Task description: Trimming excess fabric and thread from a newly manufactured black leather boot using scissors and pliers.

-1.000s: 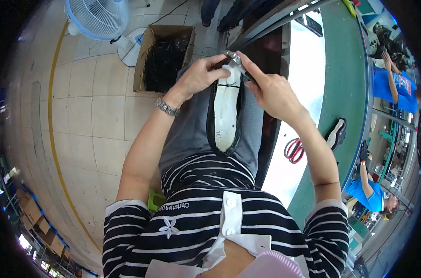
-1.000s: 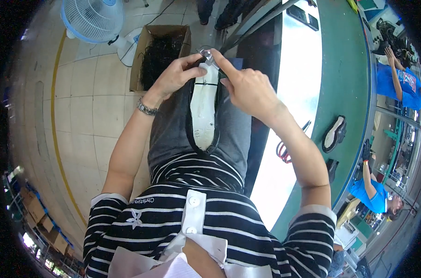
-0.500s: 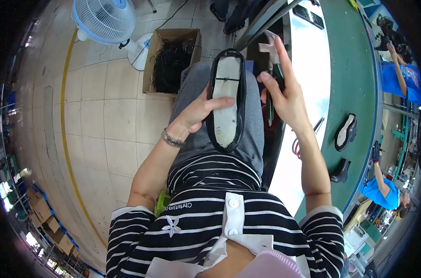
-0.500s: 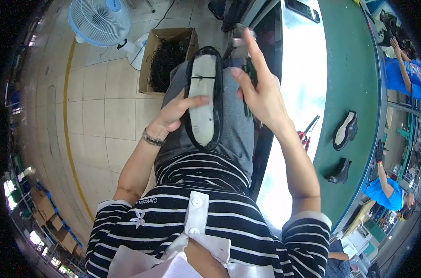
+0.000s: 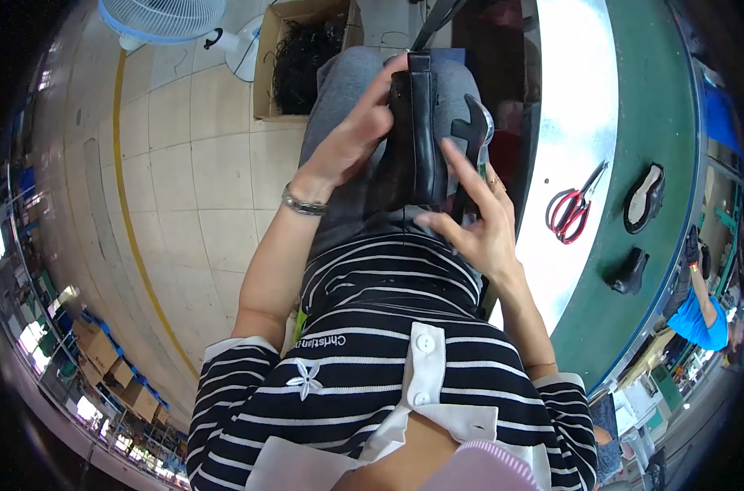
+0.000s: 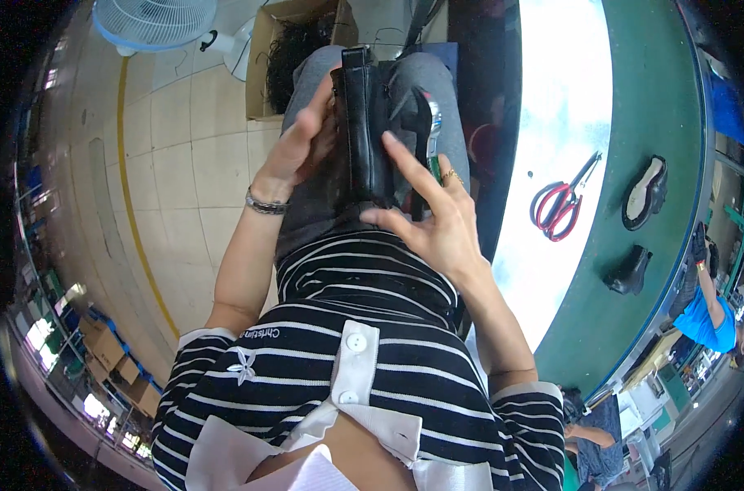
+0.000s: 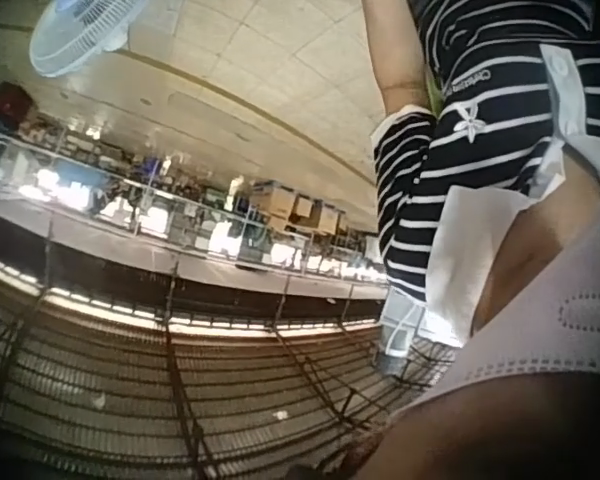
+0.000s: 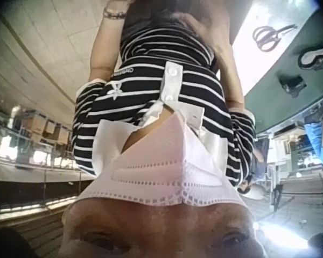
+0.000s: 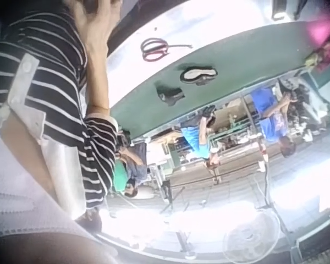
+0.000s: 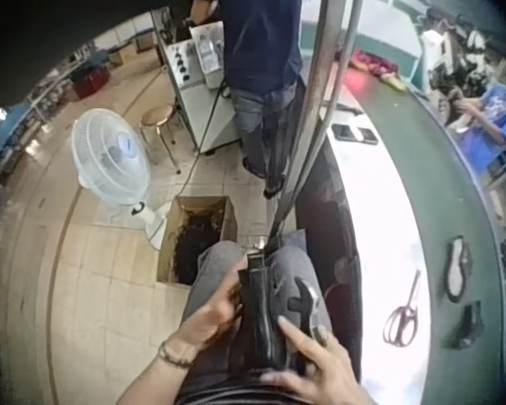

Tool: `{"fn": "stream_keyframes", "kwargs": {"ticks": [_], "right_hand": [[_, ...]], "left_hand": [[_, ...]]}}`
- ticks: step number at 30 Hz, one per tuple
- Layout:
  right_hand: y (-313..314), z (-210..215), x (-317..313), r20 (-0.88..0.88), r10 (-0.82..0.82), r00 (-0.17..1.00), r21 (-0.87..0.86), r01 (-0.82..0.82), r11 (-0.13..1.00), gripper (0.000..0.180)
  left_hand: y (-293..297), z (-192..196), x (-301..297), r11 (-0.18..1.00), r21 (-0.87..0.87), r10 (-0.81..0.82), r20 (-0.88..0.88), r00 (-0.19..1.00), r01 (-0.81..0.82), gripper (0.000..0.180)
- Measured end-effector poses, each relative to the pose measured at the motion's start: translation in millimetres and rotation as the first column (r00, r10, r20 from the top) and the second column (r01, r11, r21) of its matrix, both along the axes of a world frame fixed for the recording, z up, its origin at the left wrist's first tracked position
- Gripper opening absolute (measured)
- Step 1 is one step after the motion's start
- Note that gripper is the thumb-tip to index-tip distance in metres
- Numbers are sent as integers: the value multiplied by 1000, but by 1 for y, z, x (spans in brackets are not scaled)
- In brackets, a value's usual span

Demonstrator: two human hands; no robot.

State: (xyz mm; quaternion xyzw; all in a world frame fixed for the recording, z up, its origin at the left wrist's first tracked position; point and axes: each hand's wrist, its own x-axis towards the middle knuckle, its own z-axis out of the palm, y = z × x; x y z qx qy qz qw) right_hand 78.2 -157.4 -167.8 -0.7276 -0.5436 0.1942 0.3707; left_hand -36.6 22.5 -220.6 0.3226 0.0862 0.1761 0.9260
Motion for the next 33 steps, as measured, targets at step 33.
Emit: {"fn": "stream_keyframes", "kwargs": {"ticks": [33], "right_hand": [[6,61,29,-382,257,888,-575,-446,686,57]], "left_hand": [[-42,24,6,879,467,325,-448,833,-91,43]]}}
